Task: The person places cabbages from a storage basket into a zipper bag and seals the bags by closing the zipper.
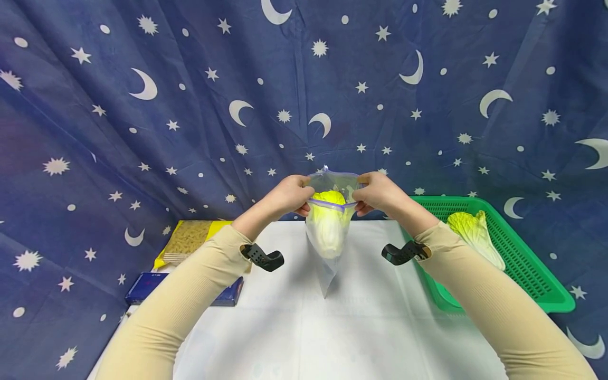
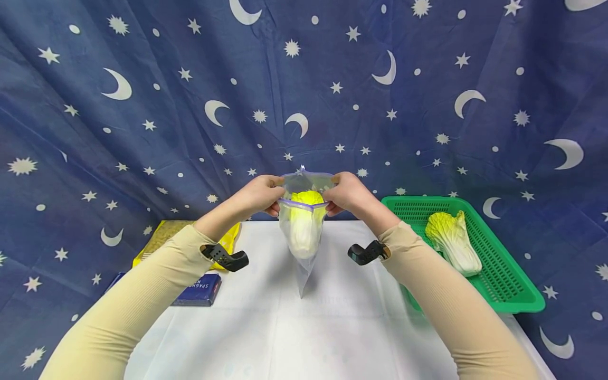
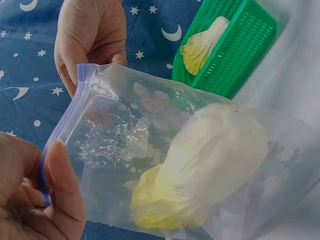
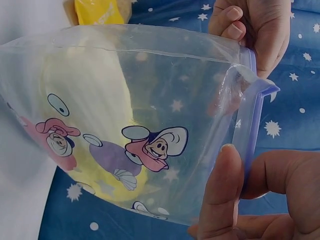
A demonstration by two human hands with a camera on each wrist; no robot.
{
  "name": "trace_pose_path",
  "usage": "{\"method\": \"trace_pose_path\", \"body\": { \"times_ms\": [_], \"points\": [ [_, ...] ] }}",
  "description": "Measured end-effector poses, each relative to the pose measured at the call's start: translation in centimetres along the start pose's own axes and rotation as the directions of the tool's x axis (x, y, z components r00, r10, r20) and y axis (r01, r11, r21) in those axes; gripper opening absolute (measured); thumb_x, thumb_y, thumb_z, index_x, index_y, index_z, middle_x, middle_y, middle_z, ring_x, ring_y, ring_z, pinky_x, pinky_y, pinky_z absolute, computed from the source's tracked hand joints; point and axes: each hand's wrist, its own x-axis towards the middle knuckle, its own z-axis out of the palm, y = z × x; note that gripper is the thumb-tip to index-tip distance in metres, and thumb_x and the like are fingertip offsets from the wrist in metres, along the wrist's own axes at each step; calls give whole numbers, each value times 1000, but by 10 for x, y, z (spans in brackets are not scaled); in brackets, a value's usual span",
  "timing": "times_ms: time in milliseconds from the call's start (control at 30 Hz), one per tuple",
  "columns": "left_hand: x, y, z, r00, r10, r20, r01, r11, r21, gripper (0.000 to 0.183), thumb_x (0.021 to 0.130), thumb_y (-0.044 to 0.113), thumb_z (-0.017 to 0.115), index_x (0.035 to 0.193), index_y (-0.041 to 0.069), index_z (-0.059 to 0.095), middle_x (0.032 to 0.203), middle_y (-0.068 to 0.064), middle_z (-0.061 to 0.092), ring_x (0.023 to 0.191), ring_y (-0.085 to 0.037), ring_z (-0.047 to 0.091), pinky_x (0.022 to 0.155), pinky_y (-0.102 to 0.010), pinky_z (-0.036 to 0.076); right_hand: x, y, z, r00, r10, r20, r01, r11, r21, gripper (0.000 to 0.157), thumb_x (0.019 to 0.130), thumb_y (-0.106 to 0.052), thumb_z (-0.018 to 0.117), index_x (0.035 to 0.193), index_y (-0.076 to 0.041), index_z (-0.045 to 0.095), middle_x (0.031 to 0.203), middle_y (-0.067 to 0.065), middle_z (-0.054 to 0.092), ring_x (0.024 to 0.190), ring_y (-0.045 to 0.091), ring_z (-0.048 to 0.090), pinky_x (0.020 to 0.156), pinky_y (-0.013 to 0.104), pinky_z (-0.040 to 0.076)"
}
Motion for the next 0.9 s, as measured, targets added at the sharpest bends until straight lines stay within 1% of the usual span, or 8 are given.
{"method": "trace_pose_path", "body": {
  "times_ms": [100, 167, 333, 433, 600, 700, 800, 900],
  "points": [
    [0, -1, -1, 1000, 3, 0, -3, 1000, -5, 60, 101, 10, 46, 158, -3, 30, 154, -20, 43, 51, -10, 54, 56, -23, 58, -1, -1, 0, 1000, -2, 4, 2, 1000, -7, 73, 96, -3, 56, 159, 7, 20, 147, 27, 48, 65, 16, 65, 79, 38, 62],
    [-1, -2, -1, 1000, 8, 2, -8, 1000, -11, 60, 101, 9, 46, 158, -3, 30, 155, -20, 42, 51, -10, 54, 57, -24, 58, -1, -2, 0, 1000, -4, 8, 4, 1000, -10, 73, 96, -4, 56, 159, 6, 20, 146, 26, 50, 66, 16, 65, 79, 38, 62],
    [-3, -1, -3, 1000, 25, 1, -25, 1000, -7, 60, 100, 9, 46, 157, -4, 31, 156, -20, 41, 52, -11, 54, 57, -24, 58, -2, -2, 0, 1000, -5, 7, 5, 1000, -17, 73, 96, -4, 55, 160, 6, 20, 137, 27, 55, 66, 16, 66, 68, 29, 62],
    [-4, -1, -4, 1000, 28, -1, -28, 1000, 5, 61, 100, 9, 46, 157, -4, 31, 155, -21, 42, 52, -11, 54, 56, -23, 57, -2, -3, 0, 1000, -4, 5, 4, 1000, -18, 74, 96, -4, 56, 160, 6, 20, 135, 27, 55, 65, 16, 65, 67, 29, 62],
    [-3, -2, -5, 999, 34, -2, -34, 999, 21, 61, 100, 9, 46, 158, -3, 31, 157, -19, 41, 53, -11, 55, 58, -24, 58, -1, -4, 1, 1000, 2, 2, -2, 1000, -24, 74, 96, -6, 56, 160, 7, 19, 137, 28, 54, 64, 16, 65, 68, 30, 62],
    [-4, -2, -5, 999, 39, -6, -39, 999, 26, 61, 100, 8, 46, 158, -4, 30, 157, -19, 41, 54, -12, 55, 58, -25, 58, -1, -4, 1, 1000, -1, -14, 1, 999, -39, 74, 96, -8, 56, 159, 8, 21, 145, 28, 49, 69, 18, 67, 70, 33, 63],
    [-5, -2, -5, 1000, 26, -1, -25, 999, 26, 61, 100, 8, 45, 158, -3, 30, 155, -19, 43, 54, -12, 55, 58, -26, 58, 0, -1, 3, 1000, -8, -30, 7, 999, -42, 72, 98, -13, 56, 158, 8, 23, 153, 27, 42, 76, 20, 69, 74, 38, 63],
    [-5, -3, -4, 1000, 12, 13, -12, 1000, 15, 61, 100, 8, 45, 158, -2, 30, 155, -18, 43, 55, -12, 55, 59, -25, 58, 1, 3, 6, 999, -13, -38, 12, 1000, -26, 71, 100, -16, 57, 158, 7, 24, 150, 27, 46, 77, 19, 69, 76, 38, 63]
  ]
}}
